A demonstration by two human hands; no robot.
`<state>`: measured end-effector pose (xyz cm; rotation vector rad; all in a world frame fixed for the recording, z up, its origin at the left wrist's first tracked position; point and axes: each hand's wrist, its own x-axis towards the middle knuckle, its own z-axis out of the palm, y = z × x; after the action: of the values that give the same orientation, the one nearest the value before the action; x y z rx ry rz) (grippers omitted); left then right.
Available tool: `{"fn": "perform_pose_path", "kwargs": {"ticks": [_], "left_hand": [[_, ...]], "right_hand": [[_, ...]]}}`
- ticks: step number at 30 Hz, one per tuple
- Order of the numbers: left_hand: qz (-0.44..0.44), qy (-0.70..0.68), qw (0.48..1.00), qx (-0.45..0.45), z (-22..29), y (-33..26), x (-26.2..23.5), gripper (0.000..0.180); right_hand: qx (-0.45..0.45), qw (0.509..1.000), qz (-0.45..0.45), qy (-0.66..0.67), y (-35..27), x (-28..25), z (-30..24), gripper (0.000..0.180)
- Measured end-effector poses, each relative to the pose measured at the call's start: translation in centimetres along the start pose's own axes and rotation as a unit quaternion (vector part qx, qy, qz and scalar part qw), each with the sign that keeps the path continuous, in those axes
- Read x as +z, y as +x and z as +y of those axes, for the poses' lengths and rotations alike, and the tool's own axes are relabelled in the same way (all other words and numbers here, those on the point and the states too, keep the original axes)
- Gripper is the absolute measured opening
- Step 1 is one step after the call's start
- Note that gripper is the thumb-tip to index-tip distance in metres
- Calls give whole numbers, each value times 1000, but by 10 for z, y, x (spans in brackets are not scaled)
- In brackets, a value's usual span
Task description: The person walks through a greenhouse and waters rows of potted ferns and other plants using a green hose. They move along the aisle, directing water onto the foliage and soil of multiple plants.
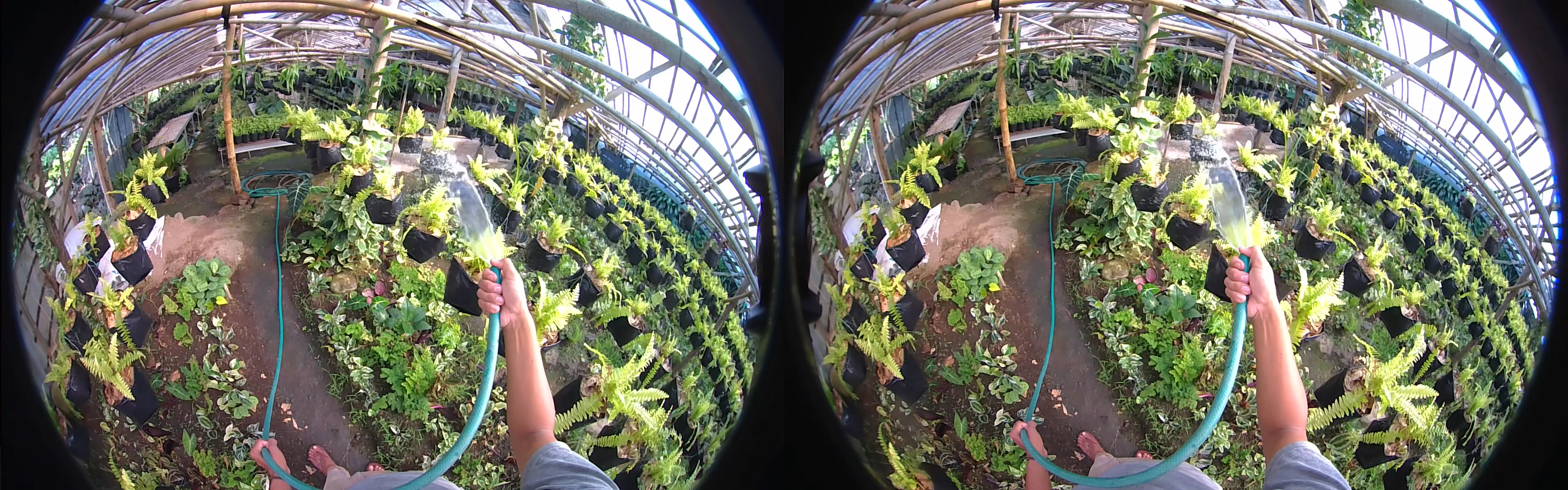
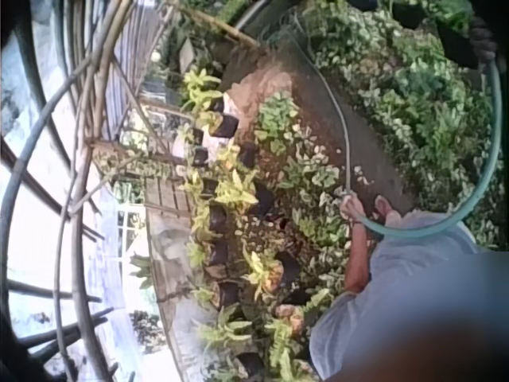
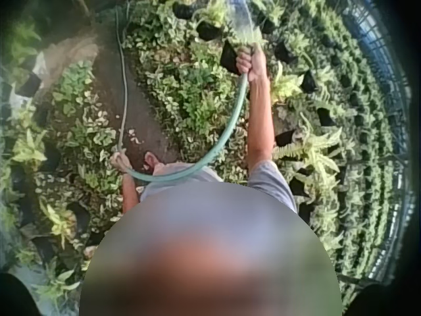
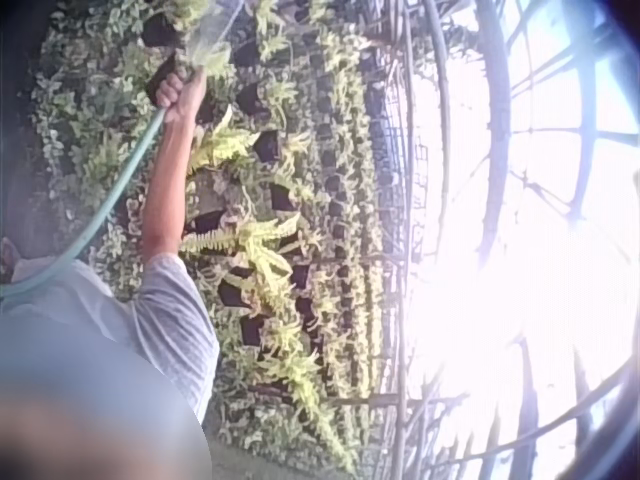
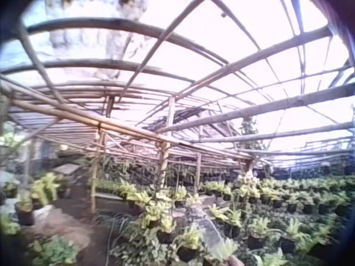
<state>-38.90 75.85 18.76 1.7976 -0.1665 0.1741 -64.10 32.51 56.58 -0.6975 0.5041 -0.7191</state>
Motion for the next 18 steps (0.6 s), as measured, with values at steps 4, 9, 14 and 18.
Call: {"fn": "perform_pose_path", "kwargs": {"ticks": [4,9,14,18], "left_hand": [[-4,17,1000,-25,1,0,0,28],[5,27,999,-23,10,1,0,29],[1,26,999,-28,19,1,-1,31],[9,14,999,-27,25,-1,-1,31]], "right_hand": [[0,1000,0,2,1,-1,0,35],[-1,1000,-7,8,2,-4,0,35],[-5,1000,-7,4,1,-3,-1,34],[-3,1000,-6,0,-1,-2,-1,34]]}}
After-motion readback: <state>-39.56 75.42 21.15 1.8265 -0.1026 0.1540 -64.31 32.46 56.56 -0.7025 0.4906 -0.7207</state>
